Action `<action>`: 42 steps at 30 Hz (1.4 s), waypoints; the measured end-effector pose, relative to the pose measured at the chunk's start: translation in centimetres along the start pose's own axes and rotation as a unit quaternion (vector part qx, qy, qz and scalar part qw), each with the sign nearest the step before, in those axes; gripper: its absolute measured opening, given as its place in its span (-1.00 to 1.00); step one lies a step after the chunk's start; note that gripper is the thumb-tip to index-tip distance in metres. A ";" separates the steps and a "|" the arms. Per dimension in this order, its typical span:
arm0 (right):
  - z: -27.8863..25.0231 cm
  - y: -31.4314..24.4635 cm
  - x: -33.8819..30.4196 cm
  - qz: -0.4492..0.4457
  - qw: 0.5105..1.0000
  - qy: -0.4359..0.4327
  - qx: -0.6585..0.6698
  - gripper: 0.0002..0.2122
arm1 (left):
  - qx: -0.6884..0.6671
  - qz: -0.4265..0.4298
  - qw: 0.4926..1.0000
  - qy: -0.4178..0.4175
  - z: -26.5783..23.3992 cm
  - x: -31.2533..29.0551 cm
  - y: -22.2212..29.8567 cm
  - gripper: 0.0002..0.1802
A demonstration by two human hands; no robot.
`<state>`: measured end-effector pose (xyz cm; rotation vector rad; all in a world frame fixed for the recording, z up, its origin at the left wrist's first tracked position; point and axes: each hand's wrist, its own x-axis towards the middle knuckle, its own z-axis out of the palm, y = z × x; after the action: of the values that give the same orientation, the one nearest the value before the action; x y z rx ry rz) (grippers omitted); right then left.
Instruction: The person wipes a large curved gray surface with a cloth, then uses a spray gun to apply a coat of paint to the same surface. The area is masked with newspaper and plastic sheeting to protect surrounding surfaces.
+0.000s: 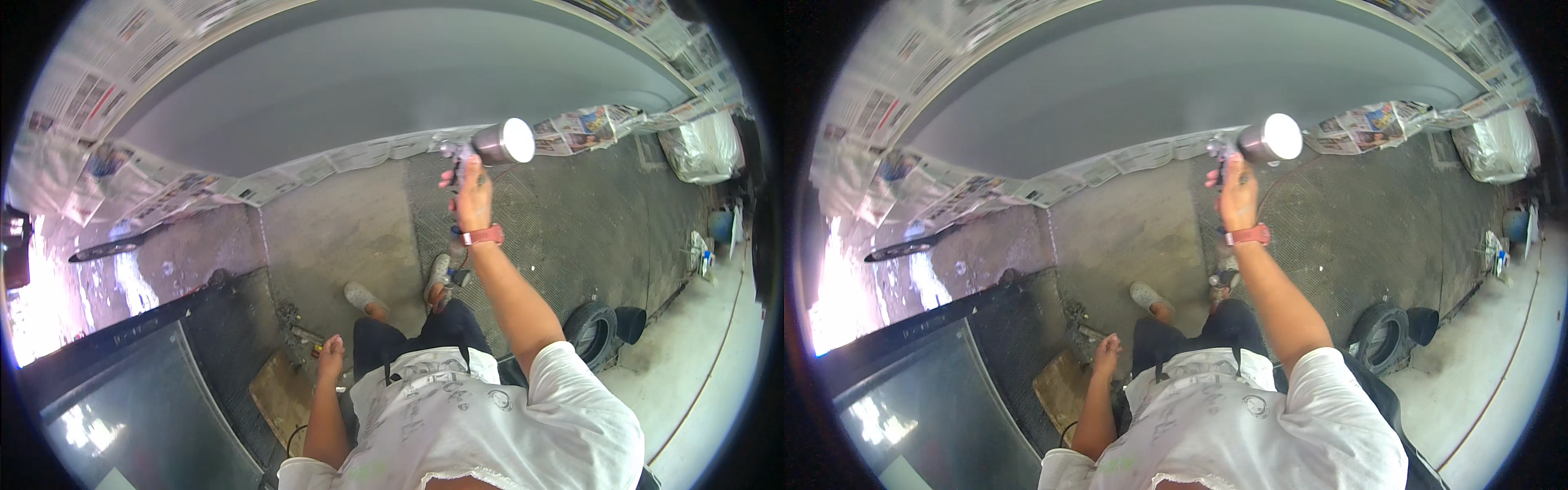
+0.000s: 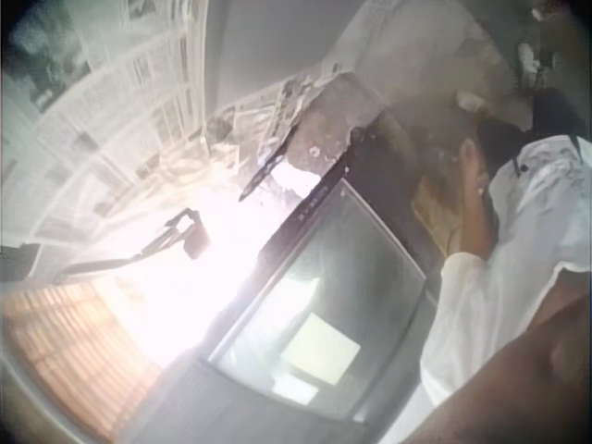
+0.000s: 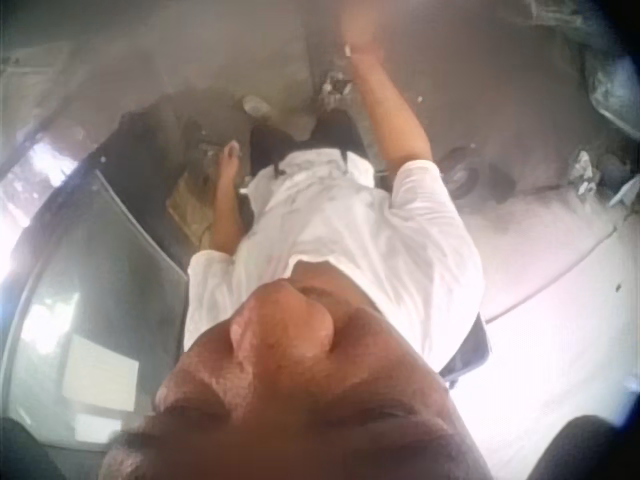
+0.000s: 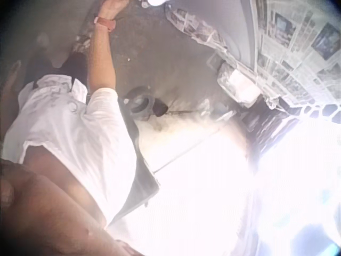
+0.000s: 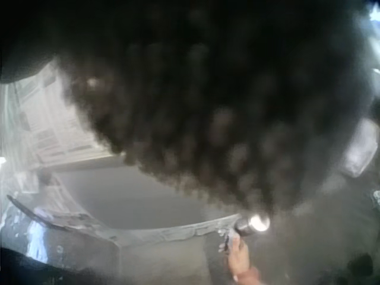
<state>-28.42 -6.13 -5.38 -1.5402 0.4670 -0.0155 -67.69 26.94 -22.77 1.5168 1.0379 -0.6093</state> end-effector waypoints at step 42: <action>-12.0 -5.7 -0.1 -0.114 0.987 0.063 -0.096 -0.40 | 0.054 0.000 0.999 0.004 -0.7 1.7 2.3 -0.45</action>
<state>-30.48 -17.80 0.56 -1.7835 0.3988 -0.2540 -65.05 28.11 -22.88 1.6142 1.0249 -0.6694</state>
